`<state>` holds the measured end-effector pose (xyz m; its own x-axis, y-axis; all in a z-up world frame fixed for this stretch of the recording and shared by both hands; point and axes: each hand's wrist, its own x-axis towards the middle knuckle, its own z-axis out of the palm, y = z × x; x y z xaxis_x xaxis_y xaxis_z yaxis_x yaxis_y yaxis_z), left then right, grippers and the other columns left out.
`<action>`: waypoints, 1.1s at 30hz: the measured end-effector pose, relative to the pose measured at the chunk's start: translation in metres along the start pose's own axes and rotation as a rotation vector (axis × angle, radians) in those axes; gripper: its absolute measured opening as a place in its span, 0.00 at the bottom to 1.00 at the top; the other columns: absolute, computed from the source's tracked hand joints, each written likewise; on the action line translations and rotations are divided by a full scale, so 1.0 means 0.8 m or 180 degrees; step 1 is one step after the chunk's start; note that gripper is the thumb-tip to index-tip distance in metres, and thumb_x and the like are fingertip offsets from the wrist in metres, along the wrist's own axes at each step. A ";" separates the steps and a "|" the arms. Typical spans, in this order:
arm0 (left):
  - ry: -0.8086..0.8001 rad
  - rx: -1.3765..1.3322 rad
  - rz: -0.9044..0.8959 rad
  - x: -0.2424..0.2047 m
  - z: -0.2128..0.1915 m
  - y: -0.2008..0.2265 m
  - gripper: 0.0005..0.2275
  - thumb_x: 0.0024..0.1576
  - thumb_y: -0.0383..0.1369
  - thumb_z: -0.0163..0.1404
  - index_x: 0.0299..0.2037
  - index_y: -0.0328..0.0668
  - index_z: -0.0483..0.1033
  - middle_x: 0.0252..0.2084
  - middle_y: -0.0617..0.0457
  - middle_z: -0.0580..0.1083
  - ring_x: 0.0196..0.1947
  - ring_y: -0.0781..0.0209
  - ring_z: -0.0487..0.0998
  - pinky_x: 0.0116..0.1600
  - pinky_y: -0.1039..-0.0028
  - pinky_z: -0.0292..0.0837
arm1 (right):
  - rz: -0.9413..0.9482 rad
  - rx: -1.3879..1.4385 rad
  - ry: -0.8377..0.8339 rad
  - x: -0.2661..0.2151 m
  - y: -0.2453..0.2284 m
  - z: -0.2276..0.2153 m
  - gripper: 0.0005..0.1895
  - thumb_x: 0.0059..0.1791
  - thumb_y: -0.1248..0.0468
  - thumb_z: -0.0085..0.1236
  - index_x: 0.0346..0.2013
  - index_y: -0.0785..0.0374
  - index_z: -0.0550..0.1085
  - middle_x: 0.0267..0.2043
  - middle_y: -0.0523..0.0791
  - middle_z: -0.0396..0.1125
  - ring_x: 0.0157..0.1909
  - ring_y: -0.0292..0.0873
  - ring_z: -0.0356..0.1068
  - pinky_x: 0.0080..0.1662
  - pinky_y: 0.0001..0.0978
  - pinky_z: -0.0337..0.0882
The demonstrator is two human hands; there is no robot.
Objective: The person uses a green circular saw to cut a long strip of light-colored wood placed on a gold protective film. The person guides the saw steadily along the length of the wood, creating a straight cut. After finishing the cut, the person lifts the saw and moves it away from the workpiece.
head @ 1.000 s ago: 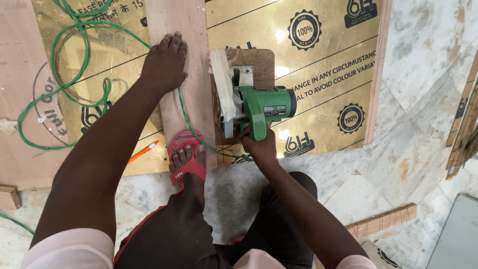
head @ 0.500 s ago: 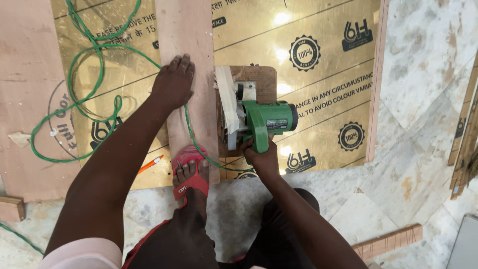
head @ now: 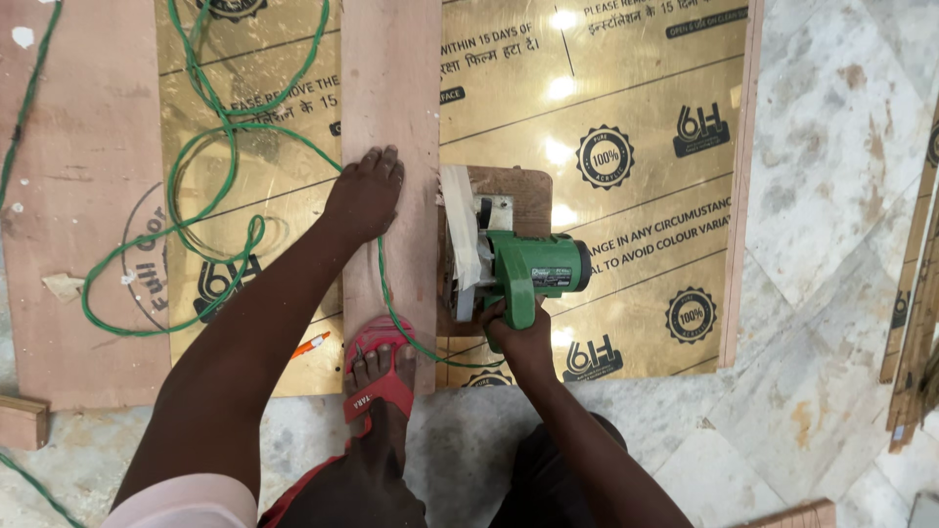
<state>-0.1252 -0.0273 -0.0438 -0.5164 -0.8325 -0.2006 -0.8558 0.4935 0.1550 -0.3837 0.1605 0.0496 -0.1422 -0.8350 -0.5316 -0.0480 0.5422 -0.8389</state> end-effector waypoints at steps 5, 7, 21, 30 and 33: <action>0.0035 -0.0039 -0.0014 -0.001 0.005 -0.002 0.32 0.50 0.36 0.60 0.65 0.32 0.65 0.73 0.39 0.59 0.71 0.43 0.61 0.66 0.55 0.64 | 0.0095 0.0076 0.0041 0.006 0.002 0.002 0.08 0.40 0.74 0.54 0.34 0.67 0.72 0.29 0.47 0.71 0.29 0.37 0.68 0.32 0.31 0.68; 0.0027 -0.0075 -0.0040 0.001 0.007 -0.002 0.31 0.51 0.35 0.59 0.65 0.32 0.66 0.73 0.40 0.59 0.71 0.43 0.61 0.66 0.55 0.64 | 0.0010 0.0083 -0.0003 0.007 0.002 0.000 0.08 0.39 0.74 0.54 0.33 0.67 0.73 0.31 0.47 0.73 0.30 0.37 0.68 0.33 0.30 0.69; 0.0121 -0.0036 -0.0049 0.005 0.014 -0.002 0.24 0.55 0.29 0.51 0.63 0.31 0.68 0.72 0.39 0.61 0.71 0.44 0.62 0.65 0.54 0.65 | -0.0006 0.0124 -0.0035 0.019 -0.004 0.001 0.09 0.39 0.75 0.53 0.32 0.66 0.72 0.33 0.47 0.74 0.32 0.38 0.70 0.36 0.33 0.71; 0.0126 -0.0004 -0.0044 0.007 0.022 -0.004 0.23 0.57 0.28 0.48 0.64 0.31 0.68 0.72 0.38 0.61 0.71 0.44 0.62 0.65 0.53 0.65 | -0.0080 0.0124 -0.0038 0.027 -0.006 0.002 0.09 0.40 0.75 0.53 0.33 0.66 0.72 0.33 0.47 0.74 0.34 0.38 0.70 0.37 0.32 0.71; 0.0007 -0.0073 -0.0072 0.009 0.020 -0.004 0.24 0.56 0.29 0.50 0.65 0.31 0.66 0.73 0.38 0.59 0.71 0.43 0.60 0.66 0.52 0.63 | -0.0112 0.0130 -0.0045 0.028 -0.007 0.002 0.09 0.40 0.75 0.53 0.34 0.66 0.72 0.33 0.46 0.74 0.35 0.38 0.71 0.38 0.31 0.72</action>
<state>-0.1267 -0.0308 -0.0612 -0.4968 -0.8440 -0.2023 -0.8664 0.4686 0.1726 -0.3850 0.1386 0.0419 -0.1270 -0.8549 -0.5030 -0.0123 0.5085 -0.8610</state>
